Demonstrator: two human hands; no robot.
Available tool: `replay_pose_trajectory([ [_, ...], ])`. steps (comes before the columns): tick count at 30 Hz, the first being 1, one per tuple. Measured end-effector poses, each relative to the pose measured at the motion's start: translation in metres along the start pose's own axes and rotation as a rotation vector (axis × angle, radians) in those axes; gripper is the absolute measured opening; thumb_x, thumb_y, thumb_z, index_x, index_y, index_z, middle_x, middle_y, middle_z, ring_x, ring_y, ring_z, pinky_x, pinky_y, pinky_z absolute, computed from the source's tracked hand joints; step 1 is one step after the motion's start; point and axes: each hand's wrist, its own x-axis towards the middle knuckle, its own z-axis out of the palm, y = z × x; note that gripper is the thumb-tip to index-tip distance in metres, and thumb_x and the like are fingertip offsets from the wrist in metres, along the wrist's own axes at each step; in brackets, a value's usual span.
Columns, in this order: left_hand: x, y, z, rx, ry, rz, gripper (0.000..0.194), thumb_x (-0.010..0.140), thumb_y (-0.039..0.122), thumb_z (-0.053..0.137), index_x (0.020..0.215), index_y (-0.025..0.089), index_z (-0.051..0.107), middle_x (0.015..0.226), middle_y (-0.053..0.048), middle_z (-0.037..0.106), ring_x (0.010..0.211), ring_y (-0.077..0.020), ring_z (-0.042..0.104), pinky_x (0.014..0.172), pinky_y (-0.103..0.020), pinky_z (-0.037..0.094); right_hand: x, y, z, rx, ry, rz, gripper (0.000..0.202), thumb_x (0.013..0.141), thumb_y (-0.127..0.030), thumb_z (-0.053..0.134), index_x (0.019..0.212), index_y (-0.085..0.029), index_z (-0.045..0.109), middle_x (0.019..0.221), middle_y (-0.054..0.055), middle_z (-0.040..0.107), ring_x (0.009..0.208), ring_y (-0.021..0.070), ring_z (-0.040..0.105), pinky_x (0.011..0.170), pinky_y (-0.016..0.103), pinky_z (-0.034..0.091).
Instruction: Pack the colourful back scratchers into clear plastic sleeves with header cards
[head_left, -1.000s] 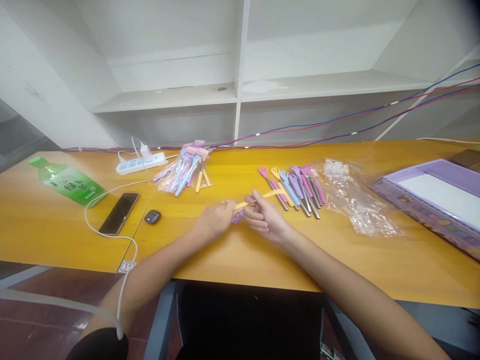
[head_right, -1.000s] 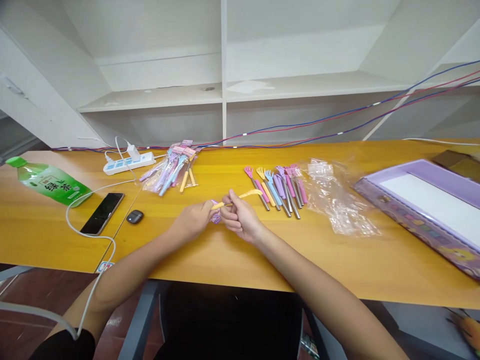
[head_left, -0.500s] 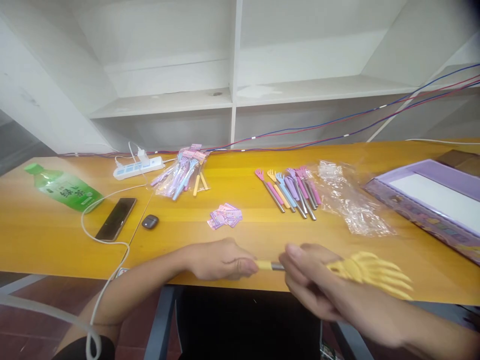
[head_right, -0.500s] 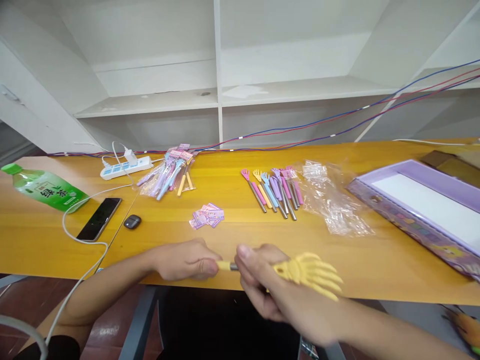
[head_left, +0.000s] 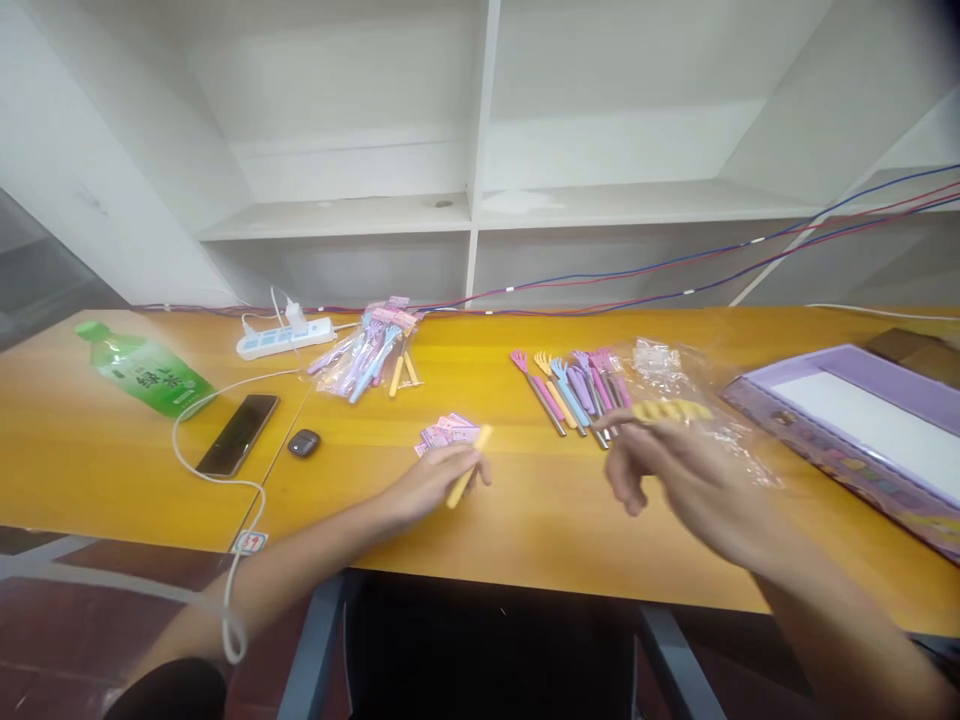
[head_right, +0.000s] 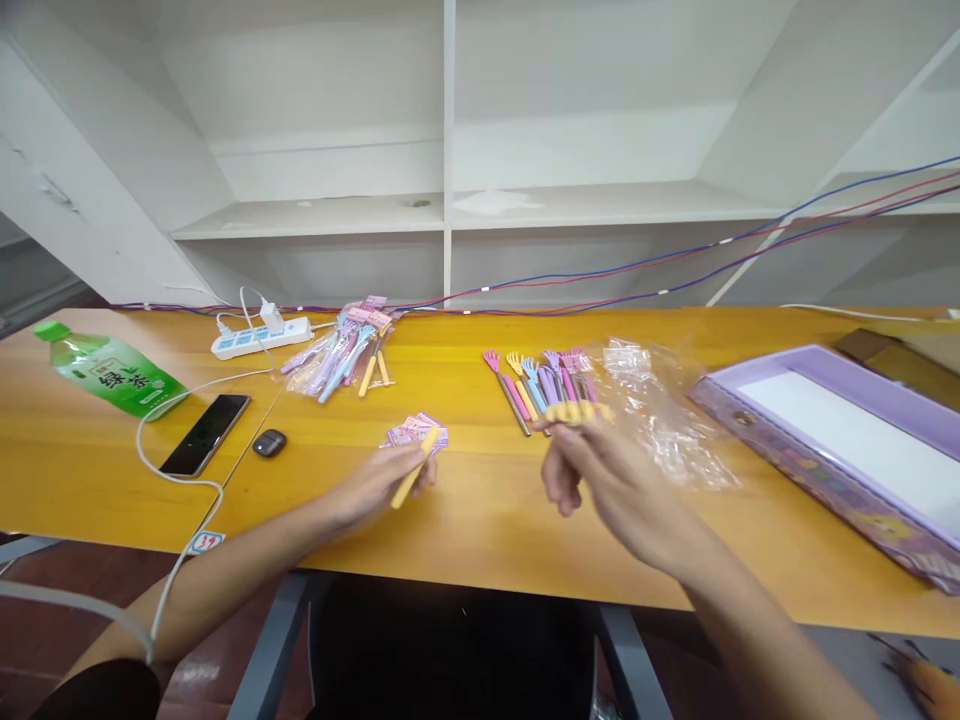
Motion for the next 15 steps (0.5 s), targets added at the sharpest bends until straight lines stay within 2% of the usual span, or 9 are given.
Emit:
replay_pose_trajectory([
  [1,0.012,0.003,0.003,0.102,0.045,0.054,0.042,0.095,0.055,0.061,0.081,0.016,0.065,0.075,-0.001,0.053,0.074,-0.0151,0.051,0.069,-0.027,0.038,0.007,-0.002,0.008,0.002,-0.035,0.033,0.052,0.103,-0.068,0.038,0.088,-0.025,0.061,0.056,0.001,0.057,0.047,0.0174,0.053,0.053,0.033,0.046],
  [3,0.034,0.003,0.004,0.153,0.118,0.106,0.043,0.094,0.058,0.062,0.084,0.017,0.068,0.07,0.001,0.049,0.069,-0.0133,0.048,0.064,-0.026,0.034,0.023,-0.004,0.022,-0.021,-0.084,0.057,0.052,0.105,-0.067,0.036,0.095,-0.024,0.063,0.054,-0.003,0.054,0.044,0.0156,0.048,0.051,0.03,0.042],
  [7,0.06,-0.016,-0.005,-0.05,0.127,0.063,0.049,0.089,0.064,0.066,0.095,0.015,0.066,0.06,0.007,0.039,0.052,-0.0085,0.036,0.055,-0.024,0.029,0.063,0.002,0.052,-0.164,-0.006,-0.174,0.054,0.105,-0.063,0.039,0.076,-0.022,0.06,0.072,0.002,0.061,0.071,0.0194,0.06,0.071,0.032,0.048],
  [9,0.064,-0.029,-0.008,-0.091,0.125,0.07,0.05,0.088,0.064,0.067,0.095,0.014,0.064,0.062,0.007,0.041,0.051,-0.0079,0.038,0.053,-0.024,0.031,0.079,0.01,0.075,-0.19,0.052,-0.253,0.054,0.108,-0.058,0.032,0.073,-0.023,0.054,0.08,0.004,0.06,0.08,0.021,0.06,0.079,0.034,0.049],
  [12,0.064,-0.043,-0.011,-0.09,0.158,0.119,0.046,0.088,0.061,0.068,0.092,0.016,0.06,0.07,0.003,0.054,0.055,-0.0094,0.049,0.055,-0.025,0.04,0.09,0.024,0.118,-0.219,0.063,-0.258,0.046,0.111,-0.05,0.026,0.086,-0.023,0.053,0.092,0.007,0.063,0.085,0.0212,0.062,0.081,0.034,0.049],
  [15,0.063,-0.045,-0.015,-0.117,0.042,0.107,0.028,0.084,0.041,0.072,0.092,0.017,0.061,0.076,0.0,0.06,0.068,-0.0131,0.059,0.068,-0.028,0.049,0.092,0.038,0.146,-0.299,0.046,-0.164,0.036,0.11,-0.047,0.03,0.114,-0.02,0.054,0.107,0.012,0.068,0.086,0.0228,0.065,0.077,0.034,0.049],
])
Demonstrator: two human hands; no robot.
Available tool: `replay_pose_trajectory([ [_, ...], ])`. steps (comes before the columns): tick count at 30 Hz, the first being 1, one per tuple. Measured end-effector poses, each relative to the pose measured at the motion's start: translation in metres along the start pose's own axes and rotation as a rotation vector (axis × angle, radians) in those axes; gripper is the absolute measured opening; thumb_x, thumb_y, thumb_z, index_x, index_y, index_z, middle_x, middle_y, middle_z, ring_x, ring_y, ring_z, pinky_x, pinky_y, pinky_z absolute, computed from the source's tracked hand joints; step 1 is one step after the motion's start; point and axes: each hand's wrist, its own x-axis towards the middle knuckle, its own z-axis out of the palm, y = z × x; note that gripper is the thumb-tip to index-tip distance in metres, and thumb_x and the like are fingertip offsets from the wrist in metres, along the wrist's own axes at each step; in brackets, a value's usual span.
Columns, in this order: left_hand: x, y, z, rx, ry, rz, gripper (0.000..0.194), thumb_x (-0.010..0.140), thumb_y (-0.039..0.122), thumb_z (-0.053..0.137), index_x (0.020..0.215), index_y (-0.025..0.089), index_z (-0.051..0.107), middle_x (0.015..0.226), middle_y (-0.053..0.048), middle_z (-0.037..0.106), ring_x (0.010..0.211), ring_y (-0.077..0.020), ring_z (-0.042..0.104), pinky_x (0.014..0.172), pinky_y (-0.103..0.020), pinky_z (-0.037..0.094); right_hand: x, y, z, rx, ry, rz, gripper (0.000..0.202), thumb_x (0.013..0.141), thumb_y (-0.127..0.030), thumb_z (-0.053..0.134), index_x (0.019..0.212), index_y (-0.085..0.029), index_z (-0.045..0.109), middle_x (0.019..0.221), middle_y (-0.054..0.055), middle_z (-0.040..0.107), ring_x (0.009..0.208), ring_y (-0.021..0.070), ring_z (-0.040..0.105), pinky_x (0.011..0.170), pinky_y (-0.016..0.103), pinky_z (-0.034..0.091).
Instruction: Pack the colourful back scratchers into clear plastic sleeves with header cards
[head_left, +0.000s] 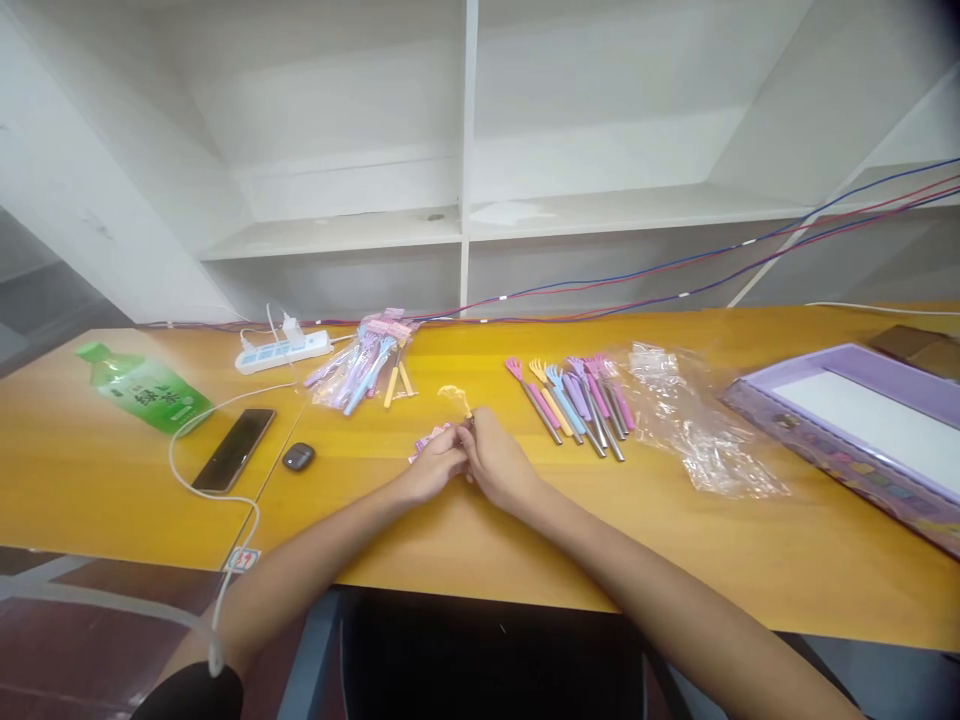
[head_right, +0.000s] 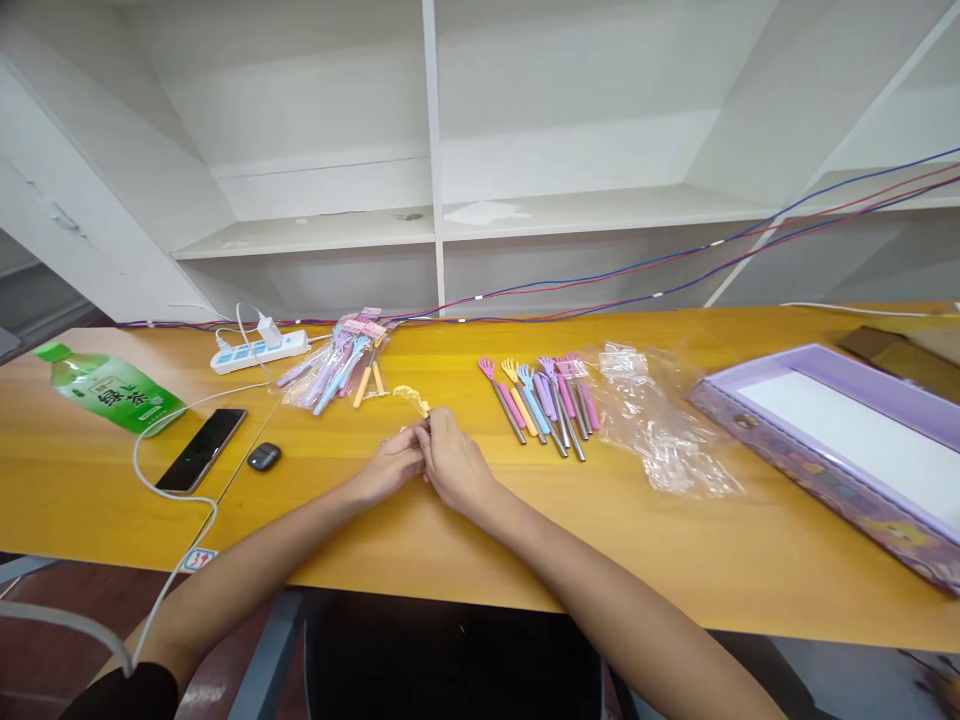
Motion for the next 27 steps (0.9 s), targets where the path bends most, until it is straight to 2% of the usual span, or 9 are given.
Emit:
replay_pose_trajectory([
  [2,0.0,0.007,-0.006,0.057,-0.142,-0.04,0.02,0.081,0.028,0.07,0.097,0.017,0.065,0.085,-0.003,0.066,0.081,-0.0168,0.065,0.079,-0.032,0.053,0.002,0.008,0.0,-0.031,-0.035,0.038,0.039,0.11,-0.045,0.034,0.134,-0.018,0.047,0.113,0.014,0.069,0.087,0.0241,0.067,0.076,0.033,0.048],
  [5,0.004,0.023,-0.024,0.354,-0.247,-0.015,0.032,0.088,0.022,0.055,0.116,0.017,0.069,0.106,-0.01,0.071,0.093,-0.0211,0.068,0.089,-0.039,0.056,0.013,0.027,-0.028,-0.11,0.022,0.084,0.046,0.11,-0.039,0.03,0.149,-0.017,0.039,0.11,0.015,0.072,0.086,0.0257,0.069,0.076,0.033,0.048],
  [7,0.009,0.032,-0.041,0.703,-0.064,0.137,0.037,0.092,0.017,0.047,0.121,0.018,0.069,0.114,-0.011,0.07,0.102,-0.0226,0.067,0.097,-0.042,0.054,0.023,0.045,-0.056,-0.257,0.145,0.15,0.048,0.109,-0.037,0.029,0.15,-0.014,0.04,0.114,0.019,0.07,0.091,0.0288,0.069,0.078,0.035,0.048],
  [9,0.014,0.038,-0.059,1.128,0.253,0.269,0.035,0.09,0.012,0.05,0.119,0.016,0.069,0.119,-0.013,0.066,0.118,-0.0278,0.06,0.109,-0.048,0.047,0.031,0.067,-0.081,-0.461,0.233,0.21,0.049,0.106,-0.037,0.037,0.146,-0.01,0.044,0.123,0.026,0.065,0.097,0.0331,0.067,0.08,0.038,0.048],
  [11,0.018,0.041,-0.075,1.43,0.476,0.24,0.035,0.089,0.012,0.054,0.121,0.013,0.067,0.123,-0.018,0.06,0.123,-0.0329,0.054,0.112,-0.05,0.044,0.035,0.09,-0.096,-0.638,0.259,0.244,0.044,0.103,-0.033,0.043,0.137,-0.007,0.05,0.124,0.03,0.061,0.099,0.0353,0.066,0.081,0.04,0.048],
  [13,0.021,0.043,-0.087,1.587,0.597,0.164,0.034,0.092,0.015,0.054,0.124,0.012,0.065,0.126,-0.019,0.057,0.124,-0.0352,0.052,0.109,-0.049,0.044,0.035,0.11,-0.099,-0.75,0.268,0.255,0.036,0.101,-0.025,0.044,0.127,-0.004,0.055,0.119,0.031,0.061,0.099,0.0353,0.065,0.081,0.041,0.046],
  [17,0.023,0.044,-0.099,1.67,0.619,0.028,0.034,0.099,0.026,0.052,0.13,0.014,0.06,0.125,-0.019,0.057,0.122,-0.0358,0.054,0.104,-0.048,0.047,0.032,0.128,-0.09,-0.855,0.352,0.215,0.034,0.097,-0.024,0.045,0.118,0.0,0.059,0.11,0.031,0.061,0.099,0.0374,0.06,0.082,0.043,0.044],
  [23,0.022,0.04,-0.108,1.592,0.594,-0.089,0.045,0.092,0.01,0.053,0.137,0.009,0.048,0.13,-0.023,0.054,0.108,-0.0307,0.067,0.097,-0.043,0.051,0.036,0.115,-0.09,-0.8,0.474,0.064,0.037,0.098,-0.03,0.044,0.114,-0.007,0.068,0.105,0.023,0.059,0.101,0.0356,0.055,0.086,0.045,0.042],
  [27,0.023,0.045,-0.104,1.587,0.584,-0.218,0.038,0.091,0.012,0.053,0.129,0.006,0.051,0.121,-0.023,0.064,0.11,-0.0333,0.068,0.093,-0.04,0.052,0.039,0.107,-0.088,-0.678,0.495,-0.022,0.035,0.1,-0.028,0.041,0.106,-0.01,0.071,0.1,0.02,0.061,0.098,0.0322,0.057,0.086,0.042,0.043],
])
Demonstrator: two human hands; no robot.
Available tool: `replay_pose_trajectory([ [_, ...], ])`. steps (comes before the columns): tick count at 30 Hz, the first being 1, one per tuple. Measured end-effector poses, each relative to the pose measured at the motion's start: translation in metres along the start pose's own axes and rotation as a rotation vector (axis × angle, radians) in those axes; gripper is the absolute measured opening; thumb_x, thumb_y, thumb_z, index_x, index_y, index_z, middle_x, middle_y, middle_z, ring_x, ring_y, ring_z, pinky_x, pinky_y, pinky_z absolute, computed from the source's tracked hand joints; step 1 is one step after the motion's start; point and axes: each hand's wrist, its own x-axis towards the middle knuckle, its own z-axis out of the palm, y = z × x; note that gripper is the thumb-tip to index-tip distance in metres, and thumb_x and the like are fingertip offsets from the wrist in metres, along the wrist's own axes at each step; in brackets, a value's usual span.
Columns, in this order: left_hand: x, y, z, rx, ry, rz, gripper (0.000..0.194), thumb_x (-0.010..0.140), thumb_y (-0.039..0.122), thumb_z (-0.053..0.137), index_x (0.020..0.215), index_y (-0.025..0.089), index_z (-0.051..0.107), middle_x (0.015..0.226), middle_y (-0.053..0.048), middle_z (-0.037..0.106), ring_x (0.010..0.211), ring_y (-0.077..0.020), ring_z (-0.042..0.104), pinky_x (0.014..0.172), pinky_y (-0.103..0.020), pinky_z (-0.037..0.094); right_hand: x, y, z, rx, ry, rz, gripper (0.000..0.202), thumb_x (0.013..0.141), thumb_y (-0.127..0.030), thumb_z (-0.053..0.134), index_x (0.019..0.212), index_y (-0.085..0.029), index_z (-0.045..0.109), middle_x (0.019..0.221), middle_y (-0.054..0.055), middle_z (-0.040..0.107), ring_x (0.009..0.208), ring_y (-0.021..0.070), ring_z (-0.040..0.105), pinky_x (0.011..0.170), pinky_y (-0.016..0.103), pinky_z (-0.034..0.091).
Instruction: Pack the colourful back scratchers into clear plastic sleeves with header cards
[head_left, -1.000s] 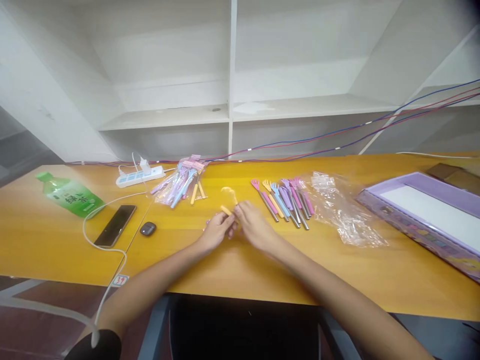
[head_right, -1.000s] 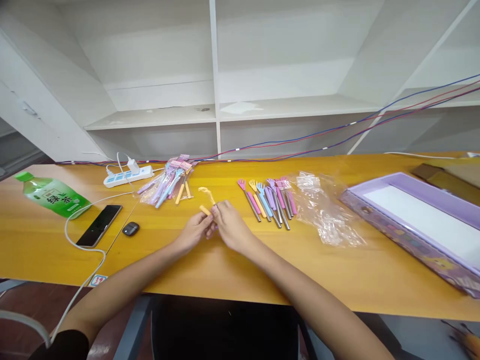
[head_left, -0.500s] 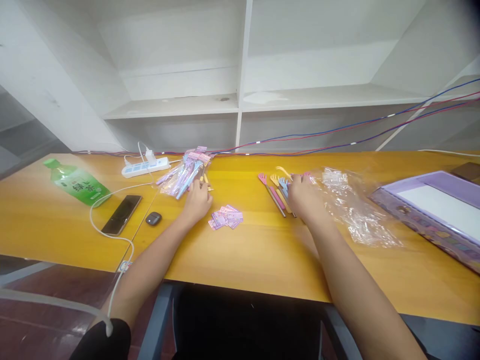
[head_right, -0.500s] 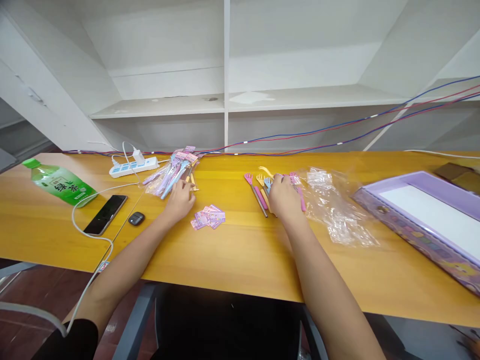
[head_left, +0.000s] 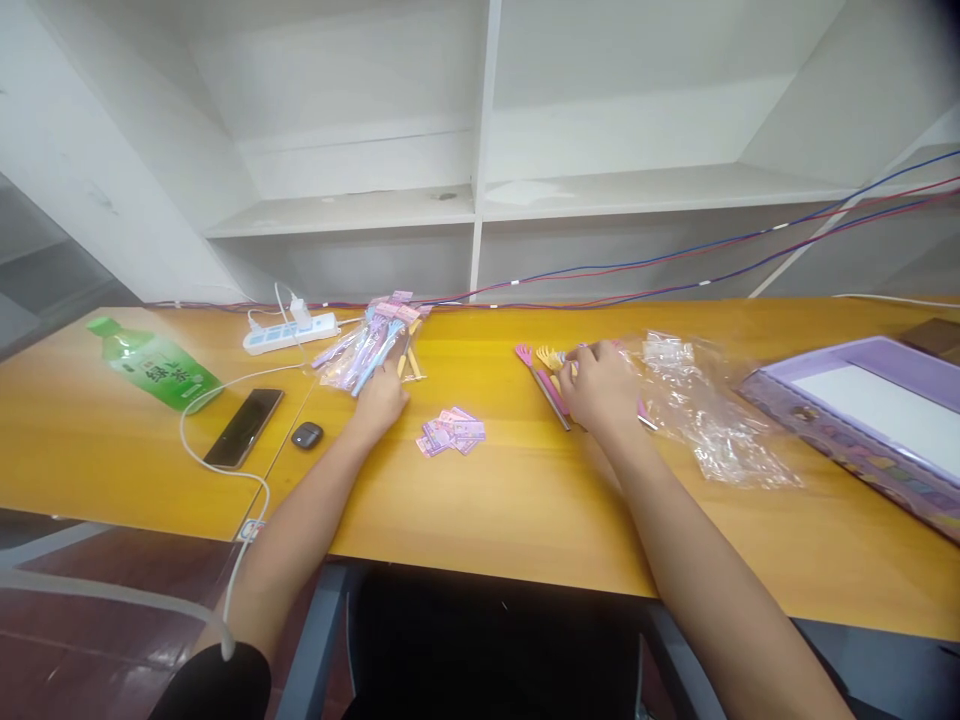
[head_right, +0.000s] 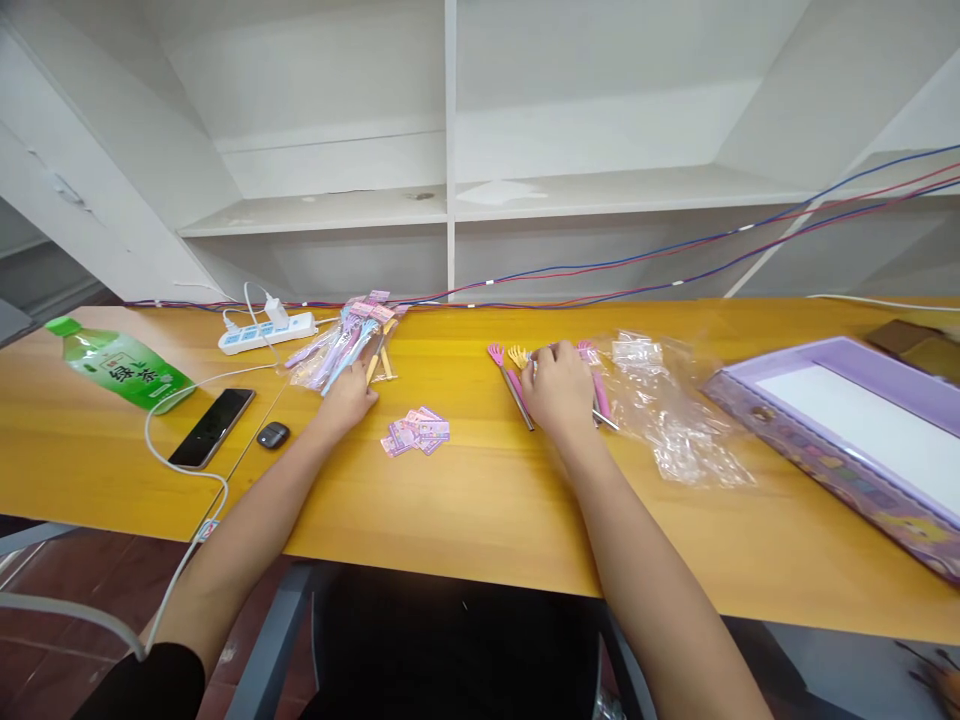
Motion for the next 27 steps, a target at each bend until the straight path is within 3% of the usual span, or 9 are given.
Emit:
replay_pose_trajectory([
  [4,-0.005,0.009,-0.009,-0.017,0.049,-0.024,0.029,0.102,0.025,0.04,0.122,0.009,0.054,0.11,-0.022,0.07,0.102,-0.0346,0.071,0.086,-0.042,0.053,-0.003,-0.01,0.002,0.131,0.005,0.027,0.031,0.101,-0.028,0.044,0.105,-0.013,0.071,0.106,0.019,0.064,0.101,0.0314,0.059,0.088,0.042,0.044],
  [8,-0.018,0.021,-0.016,-0.101,0.15,0.053,0.029,0.102,0.025,0.037,0.124,0.015,0.054,0.111,-0.016,0.071,0.101,-0.0307,0.07,0.087,-0.039,0.052,-0.007,-0.027,0.0,0.426,-0.056,0.105,0.031,0.101,-0.037,0.049,0.11,-0.015,0.067,0.107,0.016,0.066,0.095,0.0268,0.06,0.085,0.04,0.047],
  [11,-0.034,0.035,-0.016,-0.167,0.174,0.249,0.036,0.096,0.019,0.041,0.13,0.016,0.053,0.121,-0.015,0.067,0.107,-0.0285,0.066,0.09,-0.037,0.051,-0.011,-0.045,-0.001,0.918,-0.268,0.289,0.047,0.097,-0.057,0.056,0.123,-0.019,0.06,0.102,0.009,0.068,0.077,0.0185,0.06,0.066,0.032,0.048],
  [13,-0.046,0.045,-0.015,-0.185,0.118,0.437,0.041,0.091,0.018,0.046,0.131,0.016,0.056,0.12,-0.015,0.066,0.106,-0.0281,0.065,0.089,-0.037,0.05,-0.014,-0.057,0.001,1.284,-0.409,0.457,0.055,0.091,-0.067,0.061,0.122,-0.023,0.057,0.098,0.004,0.067,0.065,0.0135,0.057,0.05,0.024,0.04],
  [17,-0.067,0.057,-0.013,-0.327,0.012,0.719,0.039,0.085,0.035,0.056,0.119,0.018,0.065,0.104,-0.013,0.064,0.097,-0.0293,0.061,0.089,-0.04,0.049,-0.021,-0.073,0.004,1.679,-0.399,0.643,0.048,0.078,-0.062,0.08,0.095,-0.022,0.06,0.078,-0.003,0.06,0.053,0.0071,0.045,0.039,0.019,0.026],
  [21,-0.068,0.058,-0.011,-0.753,0.099,0.526,0.041,0.094,0.047,0.048,0.117,0.018,0.065,0.111,-0.013,0.061,0.107,-0.0276,0.058,0.098,-0.043,0.048,-0.033,-0.088,-0.006,1.705,-0.699,0.448,0.045,0.078,-0.056,0.084,0.09,-0.017,0.066,0.07,0.0,0.065,0.057,0.011,0.057,0.049,0.023,0.046],
  [22,-0.066,0.058,-0.01,-0.884,0.051,0.456,0.044,0.097,0.05,0.047,0.122,0.018,0.063,0.114,-0.013,0.061,0.107,-0.0261,0.06,0.096,-0.042,0.05,-0.038,-0.095,-0.009,1.687,-0.789,0.366,0.044,0.079,-0.056,0.084,0.089,-0.016,0.068,0.071,0.002,0.068,0.061,0.013,0.062,0.056,0.026,0.052],
  [24,-0.063,0.059,-0.007,-1.124,-0.202,0.35,0.052,0.099,0.059,0.046,0.128,0.017,0.059,0.111,-0.011,0.065,0.096,-0.0225,0.065,0.085,-0.037,0.054,-0.048,-0.112,-0.015,1.653,-0.906,0.235,0.044,0.081,-0.056,0.082,0.087,-0.014,0.071,0.076,0.006,0.073,0.069,0.0163,0.068,0.07,0.032,0.06],
  [27,-0.061,0.062,0.0,-1.299,-0.569,0.263,0.058,0.092,0.068,0.059,0.115,0.015,0.063,0.094,-0.008,0.07,0.077,-0.0176,0.067,0.069,-0.029,0.052,-0.061,-0.133,-0.019,1.634,-1.017,0.209,0.049,0.082,-0.061,0.08,0.087,-0.014,0.071,0.08,0.009,0.077,0.072,0.0183,0.072,0.073,0.034,0.062],
])
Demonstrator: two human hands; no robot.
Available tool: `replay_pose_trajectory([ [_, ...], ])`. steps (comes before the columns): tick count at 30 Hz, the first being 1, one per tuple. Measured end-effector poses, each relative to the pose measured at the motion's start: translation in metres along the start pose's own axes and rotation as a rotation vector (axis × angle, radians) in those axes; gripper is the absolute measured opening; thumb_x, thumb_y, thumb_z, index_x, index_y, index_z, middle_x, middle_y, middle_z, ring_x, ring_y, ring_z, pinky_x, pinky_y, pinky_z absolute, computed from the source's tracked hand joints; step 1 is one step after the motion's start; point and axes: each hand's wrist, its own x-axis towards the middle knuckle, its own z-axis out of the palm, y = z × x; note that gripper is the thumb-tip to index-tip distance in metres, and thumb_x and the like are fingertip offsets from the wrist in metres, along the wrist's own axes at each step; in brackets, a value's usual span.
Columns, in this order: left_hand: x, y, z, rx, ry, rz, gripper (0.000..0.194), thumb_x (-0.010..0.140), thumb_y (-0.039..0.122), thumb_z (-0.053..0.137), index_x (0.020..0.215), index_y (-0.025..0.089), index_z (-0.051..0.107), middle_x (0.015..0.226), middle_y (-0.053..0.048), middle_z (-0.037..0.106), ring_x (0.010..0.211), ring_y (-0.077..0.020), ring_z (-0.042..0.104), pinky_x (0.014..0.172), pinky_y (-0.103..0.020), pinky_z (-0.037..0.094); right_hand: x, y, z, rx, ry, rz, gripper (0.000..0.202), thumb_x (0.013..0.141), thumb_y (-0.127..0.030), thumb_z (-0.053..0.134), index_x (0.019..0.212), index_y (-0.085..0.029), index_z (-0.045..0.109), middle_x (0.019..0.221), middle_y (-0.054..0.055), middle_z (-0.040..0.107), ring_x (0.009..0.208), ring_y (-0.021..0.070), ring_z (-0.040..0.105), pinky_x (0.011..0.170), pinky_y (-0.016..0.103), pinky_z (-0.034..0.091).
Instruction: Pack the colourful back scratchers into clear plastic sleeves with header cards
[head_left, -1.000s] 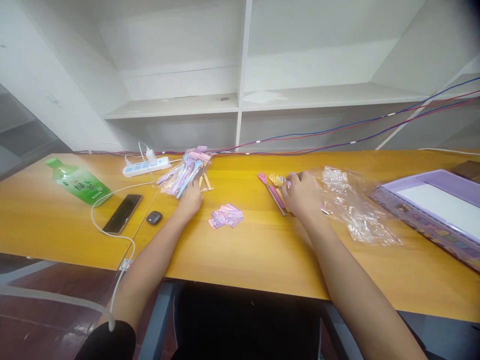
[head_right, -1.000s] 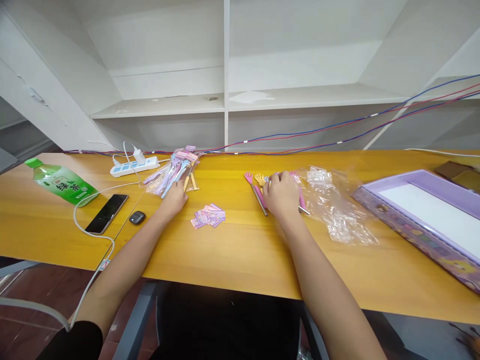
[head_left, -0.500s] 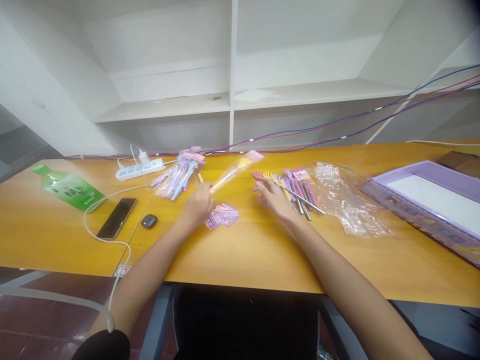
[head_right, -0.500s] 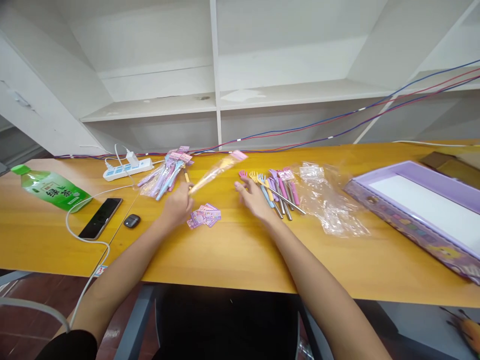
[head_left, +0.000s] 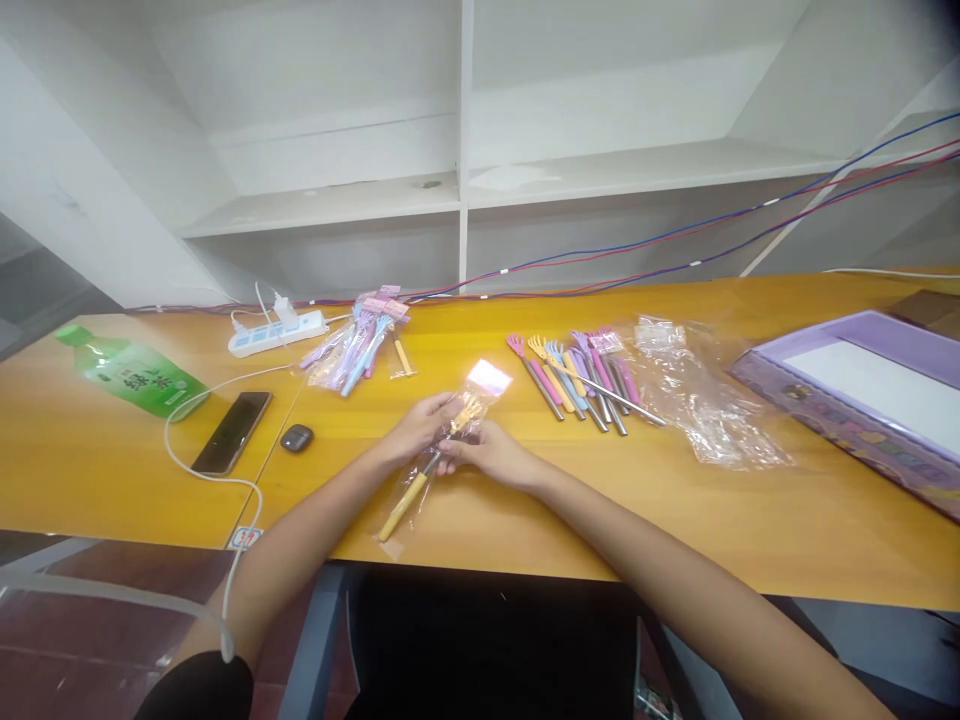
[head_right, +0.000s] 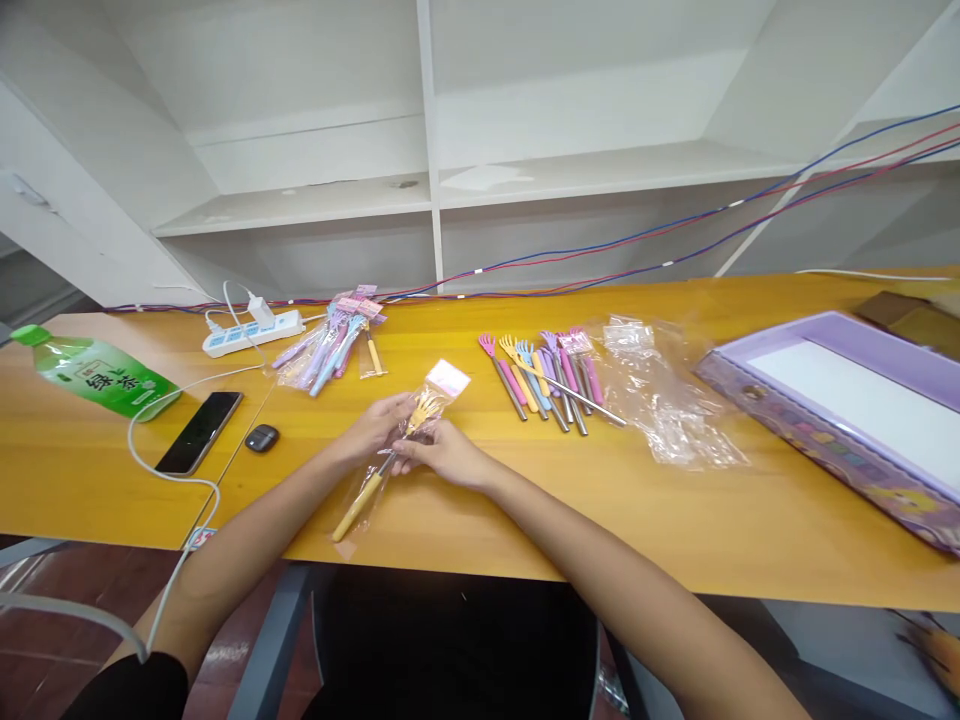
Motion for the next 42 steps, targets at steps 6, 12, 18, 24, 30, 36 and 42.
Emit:
replay_pose_trajectory([
  [6,0.006,-0.012,-0.001,-0.119,0.053,-0.035,0.051,0.085,0.058,0.074,0.108,0.015,0.059,0.096,-0.009,0.075,0.077,-0.0171,0.072,0.071,-0.028,0.055,-0.014,-0.013,-0.017,-0.197,-0.178,0.264,0.057,0.093,-0.071,0.061,0.086,-0.014,0.069,0.071,0.005,0.07,0.045,0.0097,0.058,0.041,0.021,0.043],
  [12,0.003,-0.009,0.0,-0.074,-0.026,-0.053,0.054,0.094,0.053,0.064,0.13,0.015,0.053,0.079,-0.005,0.075,0.033,-0.0034,0.041,0.037,-0.018,0.027,-0.017,-0.024,-0.045,-0.794,0.509,-0.354,0.035,0.1,-0.055,0.058,0.093,-0.021,0.064,0.079,0.002,0.061,0.069,0.0157,0.056,0.066,0.029,0.048],
  [18,-0.004,-0.001,0.004,-0.008,-0.1,-0.062,0.076,0.094,0.066,0.06,0.151,0.017,0.048,0.058,0.004,0.064,0.029,-0.0045,0.037,0.034,-0.018,0.019,-0.009,-0.009,-0.044,-0.913,0.497,-0.43,0.026,0.102,-0.048,0.059,0.1,-0.022,0.064,0.095,0.007,0.062,0.086,0.0204,0.062,0.078,0.035,0.053],
  [24,-0.008,0.005,0.004,0.008,-0.099,-0.012,0.071,0.097,0.063,0.059,0.149,0.015,0.051,0.059,0.003,0.064,0.03,-0.004,0.037,0.035,-0.019,0.02,-0.011,-0.013,-0.037,-0.795,0.598,-0.448,0.023,0.102,-0.044,0.059,0.099,-0.022,0.066,0.097,0.007,0.064,0.087,0.0196,0.064,0.076,0.034,0.058],
  [30,-0.013,0.01,0.014,0.027,-0.133,0.019,0.068,0.099,0.059,0.057,0.15,0.015,0.048,0.061,0.003,0.066,0.031,-0.0051,0.039,0.036,-0.018,0.023,-0.012,-0.01,-0.034,-0.808,0.65,-0.527,0.012,0.098,-0.032,0.06,0.093,-0.022,0.065,0.09,0.005,0.062,0.079,0.0176,0.063,0.067,0.031,0.059],
  [36,-0.016,0.013,0.017,0.164,-0.156,0.013,0.065,0.1,0.056,0.056,0.151,0.016,0.048,0.063,0.004,0.066,0.037,-0.0056,0.042,0.04,-0.018,0.028,-0.011,-0.009,-0.043,-0.921,0.711,-0.506,0.013,0.082,-0.016,0.066,0.079,-0.023,0.055,0.082,0.002,0.062,0.07,0.0164,0.06,0.065,0.031,0.055],
  [42,-0.016,0.018,0.006,0.059,-0.21,-0.02,0.066,0.1,0.057,0.056,0.152,0.017,0.047,0.065,0.003,0.066,0.034,-0.0045,0.038,0.036,-0.018,0.024,-0.017,-0.018,-0.067,-0.767,0.757,-0.479,0.008,0.094,-0.026,0.061,0.098,-0.024,0.055,0.079,-0.002,0.061,0.056,0.0129,0.057,0.053,0.028,0.049],
])
